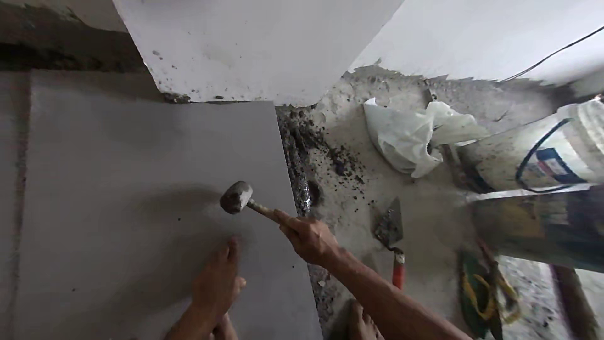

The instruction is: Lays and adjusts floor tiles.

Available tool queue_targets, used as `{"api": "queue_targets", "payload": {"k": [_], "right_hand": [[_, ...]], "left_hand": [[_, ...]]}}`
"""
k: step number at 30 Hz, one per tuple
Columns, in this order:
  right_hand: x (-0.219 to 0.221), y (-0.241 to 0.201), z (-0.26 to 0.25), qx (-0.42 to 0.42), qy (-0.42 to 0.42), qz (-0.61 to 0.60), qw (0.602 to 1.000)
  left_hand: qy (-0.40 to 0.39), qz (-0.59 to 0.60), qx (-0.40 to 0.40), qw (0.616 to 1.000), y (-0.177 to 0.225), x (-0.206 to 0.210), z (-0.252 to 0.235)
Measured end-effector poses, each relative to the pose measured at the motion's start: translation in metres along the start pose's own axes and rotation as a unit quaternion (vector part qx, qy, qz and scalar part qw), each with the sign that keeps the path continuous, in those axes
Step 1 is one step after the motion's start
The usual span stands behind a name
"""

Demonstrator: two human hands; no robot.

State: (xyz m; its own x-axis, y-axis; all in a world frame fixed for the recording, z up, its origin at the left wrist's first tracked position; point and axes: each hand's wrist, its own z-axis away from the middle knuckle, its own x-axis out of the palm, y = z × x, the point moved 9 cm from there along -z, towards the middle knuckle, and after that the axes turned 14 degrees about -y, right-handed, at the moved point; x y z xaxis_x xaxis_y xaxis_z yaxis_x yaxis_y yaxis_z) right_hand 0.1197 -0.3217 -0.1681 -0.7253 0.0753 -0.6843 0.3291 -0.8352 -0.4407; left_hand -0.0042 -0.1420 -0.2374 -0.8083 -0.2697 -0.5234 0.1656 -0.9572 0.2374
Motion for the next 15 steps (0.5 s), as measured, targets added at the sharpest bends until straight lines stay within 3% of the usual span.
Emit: {"api": "queue_targets", "payload": {"k": [3, 6, 9, 12, 15], "right_hand": [[-0.003, 0.007, 0.000, -0.055, 0.033, 0.013, 0.998], [-0.001, 0.022, -0.008, -0.012, -0.037, 0.025, 0.999], [0.000, 0.018, 0.000, -0.053, 0.002, -0.002, 0.999], [0.013, 0.030, 0.001, -0.020, -0.045, -0.034, 0.998], [0.004, 0.020, 0.004, -0.035, 0.008, -0.089, 0.995]], "left_hand": [[0.012, 0.019, -0.018, 1.000, -0.002, 0.004, -0.002], [0.028, 0.043, -0.038, 0.998, -0.002, 0.004, 0.000], [0.043, 0.028, -0.061, 0.997, -0.002, 0.001, 0.002], [0.032, 0.034, -0.076, 0.996, 0.005, -0.001, 0.007], [0.010, 0.032, -0.090, 0.995, 0.004, -0.001, 0.007]]}}
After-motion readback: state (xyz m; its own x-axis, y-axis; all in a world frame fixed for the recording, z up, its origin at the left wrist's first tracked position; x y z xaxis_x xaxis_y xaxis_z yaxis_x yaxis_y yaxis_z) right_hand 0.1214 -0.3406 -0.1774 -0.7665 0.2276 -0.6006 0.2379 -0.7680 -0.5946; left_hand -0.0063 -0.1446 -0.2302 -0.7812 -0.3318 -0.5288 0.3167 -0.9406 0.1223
